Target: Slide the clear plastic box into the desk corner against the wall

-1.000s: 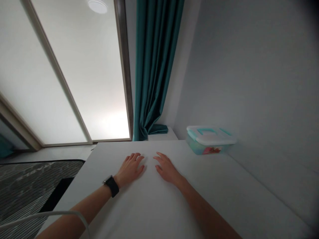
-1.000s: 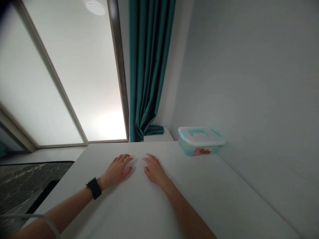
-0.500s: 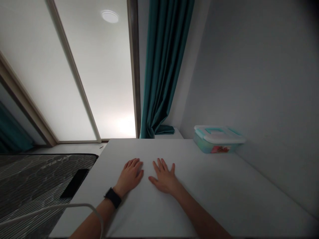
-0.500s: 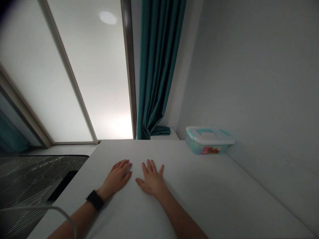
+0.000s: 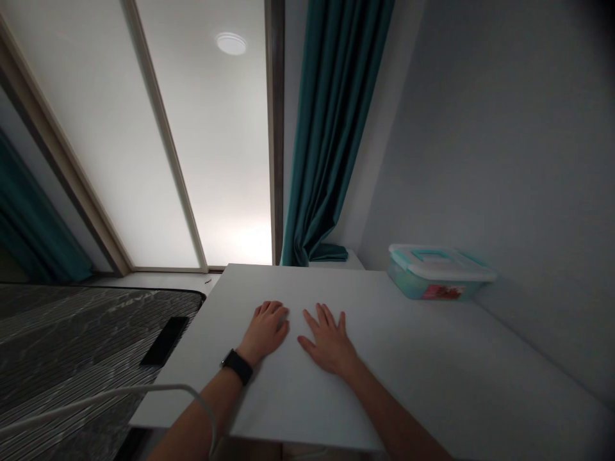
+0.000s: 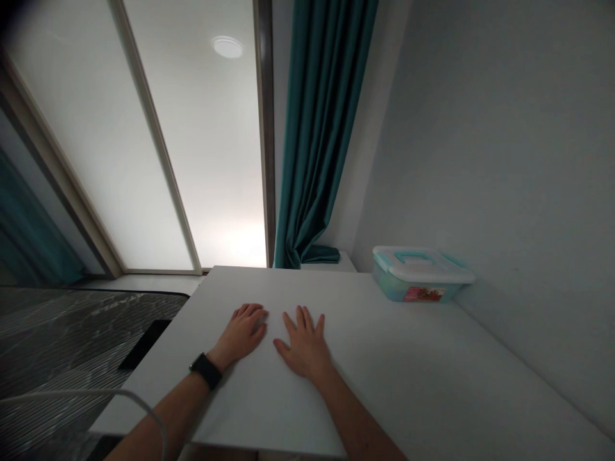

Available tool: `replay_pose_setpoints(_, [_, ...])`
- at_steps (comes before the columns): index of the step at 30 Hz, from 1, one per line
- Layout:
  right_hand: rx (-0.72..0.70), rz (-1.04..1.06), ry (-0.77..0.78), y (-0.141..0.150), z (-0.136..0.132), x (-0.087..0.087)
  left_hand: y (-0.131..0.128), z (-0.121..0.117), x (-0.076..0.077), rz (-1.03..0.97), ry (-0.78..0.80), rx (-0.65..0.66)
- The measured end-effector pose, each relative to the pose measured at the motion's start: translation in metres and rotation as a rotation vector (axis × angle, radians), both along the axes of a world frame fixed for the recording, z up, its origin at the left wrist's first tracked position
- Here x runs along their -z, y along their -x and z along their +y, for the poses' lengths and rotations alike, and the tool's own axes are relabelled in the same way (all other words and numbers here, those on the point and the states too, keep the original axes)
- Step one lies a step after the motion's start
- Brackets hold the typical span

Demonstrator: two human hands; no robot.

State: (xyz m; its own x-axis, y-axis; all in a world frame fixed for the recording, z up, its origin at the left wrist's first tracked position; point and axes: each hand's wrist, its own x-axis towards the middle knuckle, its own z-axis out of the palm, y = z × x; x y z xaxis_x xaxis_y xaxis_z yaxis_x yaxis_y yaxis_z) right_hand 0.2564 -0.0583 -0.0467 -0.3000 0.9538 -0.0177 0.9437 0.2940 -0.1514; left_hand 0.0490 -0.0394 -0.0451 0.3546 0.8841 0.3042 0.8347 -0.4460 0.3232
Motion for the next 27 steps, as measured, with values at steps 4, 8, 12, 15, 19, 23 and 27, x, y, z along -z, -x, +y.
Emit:
replay_pose_setpoints(4, [-0.01,-0.006,-0.007,0.0,0.0,0.0,0.0,0.0,-0.002,0.009,0.007,-0.008])
replay_pose_setpoints(8, [-0.047,0.009,-0.031,-0.001,0.0,0.0,-0.001,-0.002,-0.005,0.012,0.015,0.003])
replay_pose_setpoints(12, [-0.133,0.051,-0.087,-0.003,0.002,0.003,-0.002,-0.002,-0.007,0.014,0.022,-0.007])
replay_pose_setpoints(15, [-0.17,0.073,-0.142,-0.005,0.005,0.007,-0.003,0.0,-0.008,0.018,0.027,-0.027])
replay_pose_setpoints(19, [-0.179,0.083,-0.191,-0.006,0.008,0.011,-0.005,-0.003,-0.011,0.026,0.035,-0.031])
replay_pose_setpoints(23, [-0.147,0.039,-0.184,0.003,0.007,0.014,0.003,-0.01,-0.015,-0.026,0.036,-0.059])
replay_pose_setpoints(27, [-0.113,-0.05,-0.116,0.018,0.003,0.019,0.057,-0.003,-0.027,-0.124,-0.023,-0.178])
